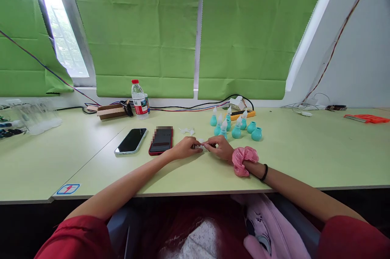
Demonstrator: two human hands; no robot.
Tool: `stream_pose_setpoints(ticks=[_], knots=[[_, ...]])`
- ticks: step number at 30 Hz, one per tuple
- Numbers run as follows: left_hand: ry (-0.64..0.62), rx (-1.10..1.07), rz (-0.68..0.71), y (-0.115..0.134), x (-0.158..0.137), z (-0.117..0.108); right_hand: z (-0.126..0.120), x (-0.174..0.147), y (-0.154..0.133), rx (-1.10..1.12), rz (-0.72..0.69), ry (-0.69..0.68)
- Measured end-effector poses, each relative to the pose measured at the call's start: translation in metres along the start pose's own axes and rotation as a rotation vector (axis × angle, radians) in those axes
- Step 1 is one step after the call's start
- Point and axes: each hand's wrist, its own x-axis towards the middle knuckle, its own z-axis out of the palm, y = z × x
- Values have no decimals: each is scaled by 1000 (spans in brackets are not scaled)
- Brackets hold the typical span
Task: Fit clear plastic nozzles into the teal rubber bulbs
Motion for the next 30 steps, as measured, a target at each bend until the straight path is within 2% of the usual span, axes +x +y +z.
stream_pose_setpoints(ticks=[7, 16, 30], knots=[[2, -1, -7, 1, 0, -1, -1, -1, -1, -29, -21, -40], [7, 16, 1, 0, 1, 1, 0, -3, -1, -187, -60, -48], [2, 3, 4, 2, 1, 0, -2, -3, -3, -187, -41, -92]])
